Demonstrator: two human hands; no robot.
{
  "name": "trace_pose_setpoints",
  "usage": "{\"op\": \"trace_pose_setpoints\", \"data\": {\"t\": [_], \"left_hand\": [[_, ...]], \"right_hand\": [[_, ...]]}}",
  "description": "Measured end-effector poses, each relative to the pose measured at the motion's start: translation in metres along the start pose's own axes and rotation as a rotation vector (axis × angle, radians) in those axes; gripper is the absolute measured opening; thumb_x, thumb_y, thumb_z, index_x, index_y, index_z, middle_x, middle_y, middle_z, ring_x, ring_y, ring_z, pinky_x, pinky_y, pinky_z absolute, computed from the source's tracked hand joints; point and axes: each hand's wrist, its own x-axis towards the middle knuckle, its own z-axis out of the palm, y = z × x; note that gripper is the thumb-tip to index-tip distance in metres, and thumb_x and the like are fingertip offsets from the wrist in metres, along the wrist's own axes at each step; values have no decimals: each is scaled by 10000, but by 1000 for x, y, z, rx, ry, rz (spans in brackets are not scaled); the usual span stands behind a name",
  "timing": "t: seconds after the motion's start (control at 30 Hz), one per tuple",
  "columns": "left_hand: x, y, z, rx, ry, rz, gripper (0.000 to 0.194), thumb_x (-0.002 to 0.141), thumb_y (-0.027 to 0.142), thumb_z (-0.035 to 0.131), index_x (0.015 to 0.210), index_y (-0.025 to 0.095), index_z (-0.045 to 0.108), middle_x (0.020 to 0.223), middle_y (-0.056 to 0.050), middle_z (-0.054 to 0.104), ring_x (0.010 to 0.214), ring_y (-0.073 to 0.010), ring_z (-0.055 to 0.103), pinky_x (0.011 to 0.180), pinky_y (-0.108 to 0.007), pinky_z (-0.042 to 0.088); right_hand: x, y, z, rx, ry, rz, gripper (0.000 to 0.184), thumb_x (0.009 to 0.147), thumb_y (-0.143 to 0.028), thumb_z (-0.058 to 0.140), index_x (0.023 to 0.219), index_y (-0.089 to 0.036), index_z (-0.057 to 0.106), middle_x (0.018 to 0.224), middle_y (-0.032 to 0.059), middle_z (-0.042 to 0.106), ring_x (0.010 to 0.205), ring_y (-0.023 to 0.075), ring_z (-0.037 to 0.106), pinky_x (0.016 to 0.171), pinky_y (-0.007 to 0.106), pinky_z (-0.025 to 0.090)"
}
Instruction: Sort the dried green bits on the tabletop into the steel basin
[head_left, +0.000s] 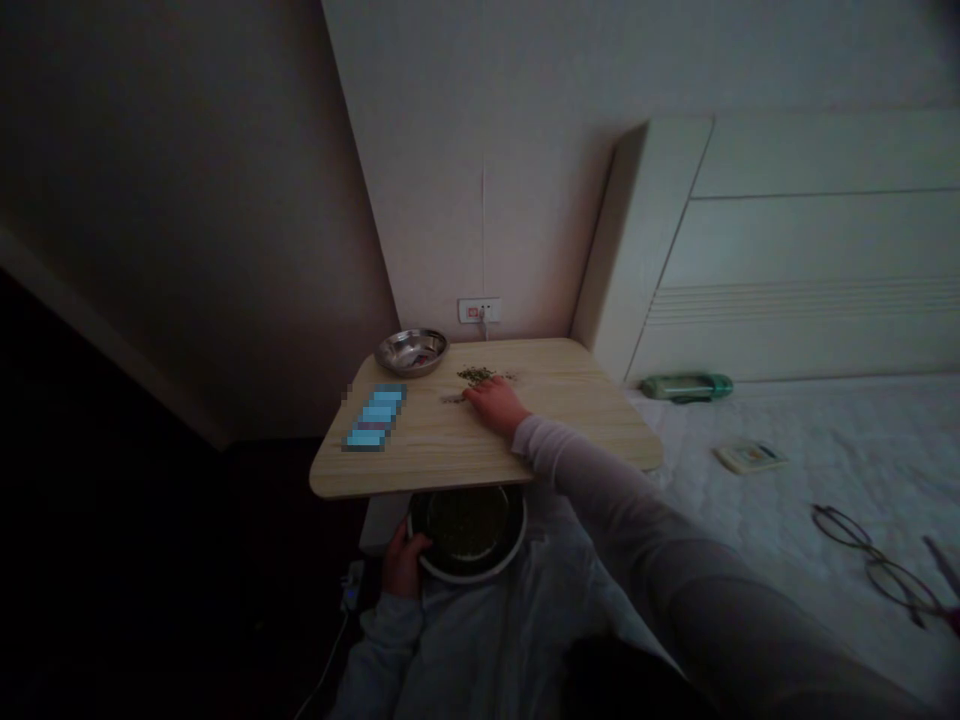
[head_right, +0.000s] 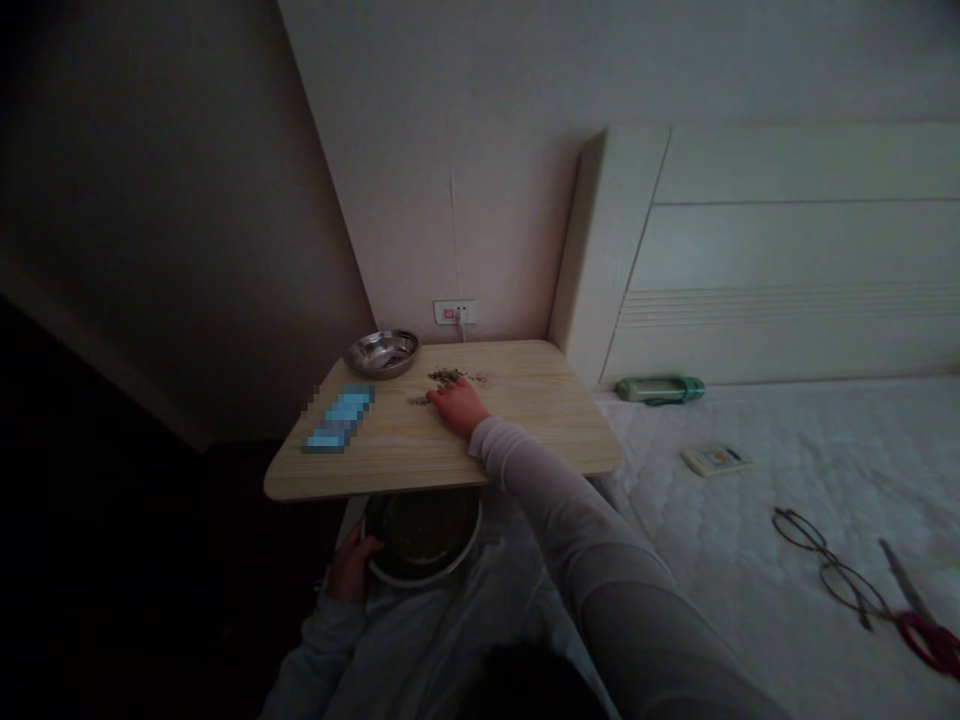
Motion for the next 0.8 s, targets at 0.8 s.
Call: {"op": "trace_pose_setpoints", "data": {"t": [0.8], "left_hand": [[-1,0,-1,-24,-13,-8,418,445,147,511,848,155,624,665,4,617,629,-143,536,582,-238,401]], "right_hand": [[6,-10,-3,-38,47,-109,228,787,-154,353,970,-170,487,871,75,592,836,172,467,745,322,257]]}}
